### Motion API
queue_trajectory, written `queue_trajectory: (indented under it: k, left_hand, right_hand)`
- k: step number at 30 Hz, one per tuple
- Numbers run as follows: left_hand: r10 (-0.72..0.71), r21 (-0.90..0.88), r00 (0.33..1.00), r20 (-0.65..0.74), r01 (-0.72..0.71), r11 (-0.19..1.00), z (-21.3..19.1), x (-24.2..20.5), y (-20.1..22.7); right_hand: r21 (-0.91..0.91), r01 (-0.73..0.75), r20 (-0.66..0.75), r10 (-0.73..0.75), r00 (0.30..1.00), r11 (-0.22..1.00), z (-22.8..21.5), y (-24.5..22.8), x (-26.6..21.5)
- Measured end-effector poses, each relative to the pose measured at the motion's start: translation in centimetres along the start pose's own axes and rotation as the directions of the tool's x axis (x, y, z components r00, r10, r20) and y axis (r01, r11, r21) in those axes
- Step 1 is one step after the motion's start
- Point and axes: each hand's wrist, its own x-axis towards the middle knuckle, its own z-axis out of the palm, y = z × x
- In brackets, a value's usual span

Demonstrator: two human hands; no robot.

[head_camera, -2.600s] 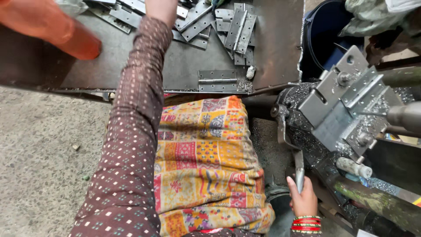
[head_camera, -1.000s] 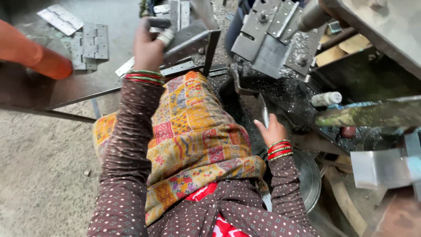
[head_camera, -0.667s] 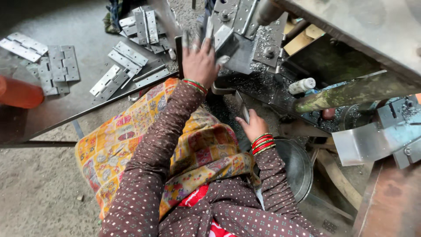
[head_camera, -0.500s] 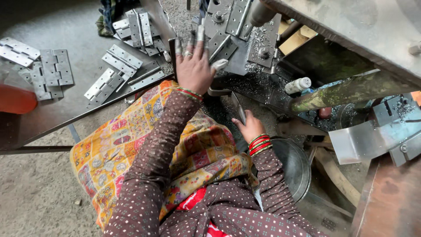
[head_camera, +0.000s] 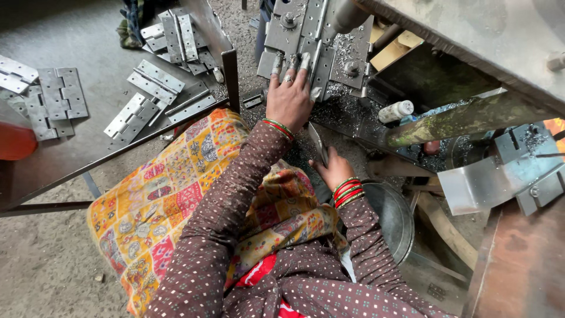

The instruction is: The person repeatedly picks up metal hinge blanks from a tray, places them into a manual punching machine, and operates the lever to punch holes. Finished pieces are returned to the tray. The process is repeated continuously throughout the clip.

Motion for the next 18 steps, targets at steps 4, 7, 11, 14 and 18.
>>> queue_trajectory:
  k: [4, 7, 11, 14, 18]
  left_hand:
    - [0.012, 0.036, 1.0, 0.024, -0.013, 0.999, 0.0, 0.3, 0.0]
    - [0.0, 0.066, 0.999, 0.038, -0.003, 0.998, 0.1, 0.7, 0.0]
    - [0.011, 0.035, 1.0, -0.007, -0.011, 0.999, 0.3, 0.0, -0.1]
    - [0.012, 0.04, 1.0, 0.017, -0.012, 0.999, 0.4, 0.0, 0.0]
    - [-0.006, 0.134, 1.0, -0.023, 0.009, 0.991, 0.6, 0.2, 0.1]
  right_hand:
    - [0.037, -0.099, 0.038, 0.097, 0.995, 0.994, 3.2, 0.9, -0.1]
    - [0.017, -0.188, -0.021, 0.189, 0.982, 0.982, 7.5, 1.6, 0.2]
    - [0.028, -0.008, -0.2, 0.014, 0.98, 1.0, 11.2, 2.8, -0.2]
    - [0.062, -0.036, -0.15, 0.045, 0.988, 0.997, 9.9, 3.1, 0.3]
    - [-0.023, -0.137, 0.048, 0.138, 0.989, 0.99, 6.0, 3.1, 1.0]
